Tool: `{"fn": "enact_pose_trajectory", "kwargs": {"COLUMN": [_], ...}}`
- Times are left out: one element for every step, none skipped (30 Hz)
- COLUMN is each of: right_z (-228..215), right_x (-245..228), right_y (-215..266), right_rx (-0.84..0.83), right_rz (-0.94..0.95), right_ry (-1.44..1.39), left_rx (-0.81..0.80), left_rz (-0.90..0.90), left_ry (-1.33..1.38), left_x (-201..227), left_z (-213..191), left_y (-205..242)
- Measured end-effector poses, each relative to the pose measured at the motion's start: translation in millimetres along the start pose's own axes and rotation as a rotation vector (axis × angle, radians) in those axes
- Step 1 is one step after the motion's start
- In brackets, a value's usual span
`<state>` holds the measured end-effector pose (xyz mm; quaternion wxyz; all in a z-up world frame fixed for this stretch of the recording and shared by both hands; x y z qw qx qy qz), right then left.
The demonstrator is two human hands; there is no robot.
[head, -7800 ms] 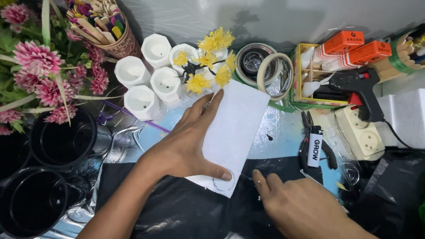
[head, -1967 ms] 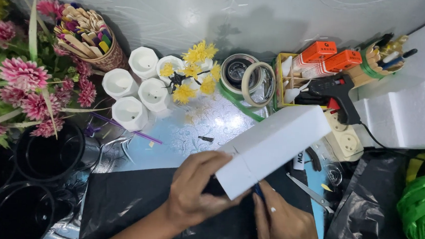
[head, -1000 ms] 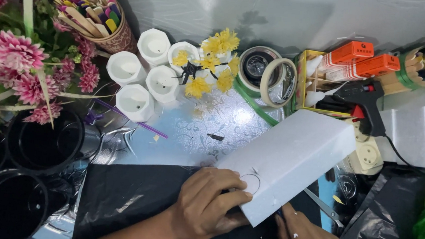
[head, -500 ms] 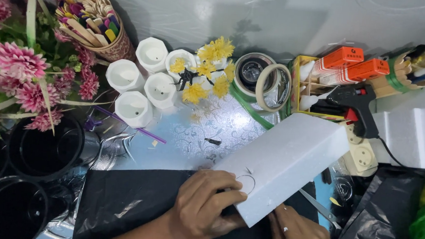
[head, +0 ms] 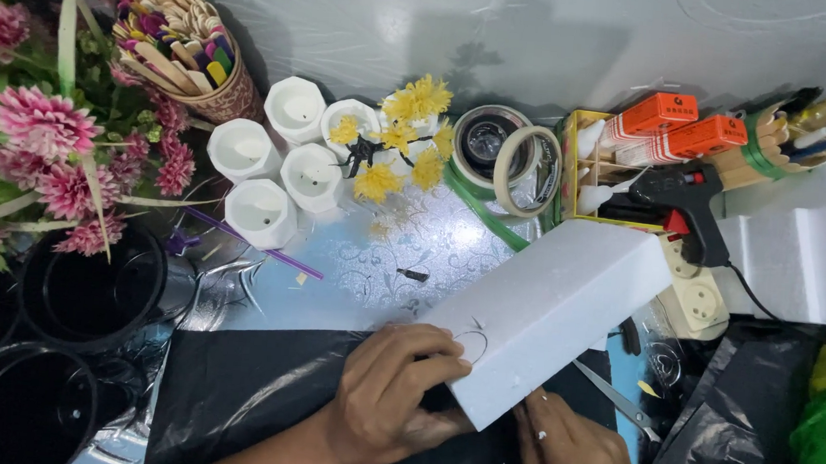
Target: Cutting circular pieces from a foam block and fitting them into small plastic cups for a handicraft project.
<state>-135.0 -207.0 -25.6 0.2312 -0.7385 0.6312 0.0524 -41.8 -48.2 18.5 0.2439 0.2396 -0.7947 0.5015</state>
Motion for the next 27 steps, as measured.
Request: {"fn": "enact_pose_trajectory", "kwargs": {"right_z": [1, 1, 0, -3, -2, -1, -4, -5, -6, -5, -5, -4, -4, -8, -11, -8, -8, -7, -6, -5, -5, -4, 0, 4, 3, 2, 1], "right_x": [2, 0, -3, -4, 1, 6, 4, 4, 4, 3, 3, 3, 0, -3, -6, -5, -6, -7, -7, -8, -9, -4, 0, 3, 4, 3, 2], "right_y": [1, 0, 1, 2, 2, 4, 5, 5, 6, 8, 10, 11, 8, 4, 1, 0, -1, -1, -2, -3, -3, -1, 1, 5, 5, 4, 3], "right_rx": [-0.001, 0.02, 0.04, 0.042, -0.019, -0.079, -0.077, -0.099, -0.121, -0.121, -0.104, -0.09, -0.092, -0.05, -0.007, -0.009, 0.007, 0.022, 0.019, 0.028, 0.038, 0.041, 0.01, -0.023, -0.022, -0.018, -0.014], "right_rz": [-0.001, -0.068, -0.135, -0.136, -0.068, 0.001, 0.001, 0.025, 0.049, 0.049, 0.058, 0.065, 0.063, 0.059, 0.055, 0.051, 0.017, -0.014, -0.015, -0.033, -0.05, -0.049, -0.06, -0.07, -0.067, -0.1, -0.132], "right_ry": [0.0, 0.034, 0.068, 0.069, 0.059, 0.05, 0.051, 0.096, 0.141, 0.142, 0.138, 0.132, 0.131, 0.094, 0.058, 0.056, 0.068, 0.081, 0.08, 0.073, 0.065, 0.068, 0.05, 0.03, 0.03, 0.053, 0.075], "left_rx": [0.001, 0.013, 0.025, 0.025, 0.013, 0.001, 0.001, 0.007, 0.014, 0.014, 0.002, -0.009, -0.007, 0.0, 0.007, 0.009, 0.004, -0.002, -0.001, -0.008, -0.014, -0.014, 0.005, 0.023, 0.02, -0.003, -0.028], "left_rz": [-0.001, 0.0, 0.001, 0.002, -0.027, -0.054, -0.052, -0.039, -0.025, -0.025, -0.026, -0.031, -0.033, -0.031, -0.029, -0.031, -0.015, 0.001, -0.001, -0.023, -0.045, -0.04, -0.028, -0.018, -0.017, -0.065, -0.113], "left_ry": [-0.001, -0.017, -0.034, -0.034, -0.018, 0.0, 0.0, -0.01, -0.019, -0.019, -0.009, -0.001, -0.003, -0.003, -0.002, -0.005, -0.003, 0.002, 0.001, 0.015, 0.028, 0.03, -0.013, -0.056, -0.054, -0.026, 0.002], "left_x": [0, 1, 1, 2, 0, -1, -1, 0, 1, 1, 1, 1, 0, 0, 0, -1, 0, 1, 1, -1, -2, -4, -4, -3, -4, -10, -16], "left_z": [0, -1, -1, -1, -1, 0, 0, 0, 0, 0, 0, 0, 0, 0, 0, -2, -3, -3, -2, -1, 0, 1, 1, 1, 1, 3, 5], "left_y": [0, -1, -2, -1, -1, -1, -1, -1, -1, -1, -1, -1, -1, -1, -1, -2, -2, -3, -1, 0, 1, 1, 1, 1, 4, 6, 7]}}
Point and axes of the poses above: each hand's wrist, its own y-axis away from the middle knuckle, its own z-axis out of the palm, x = y × z, the point moved 8 cm from there along -y, towards the middle knuckle, and after that the axes turned 6 degrees about -z, right-handed, at the moved point
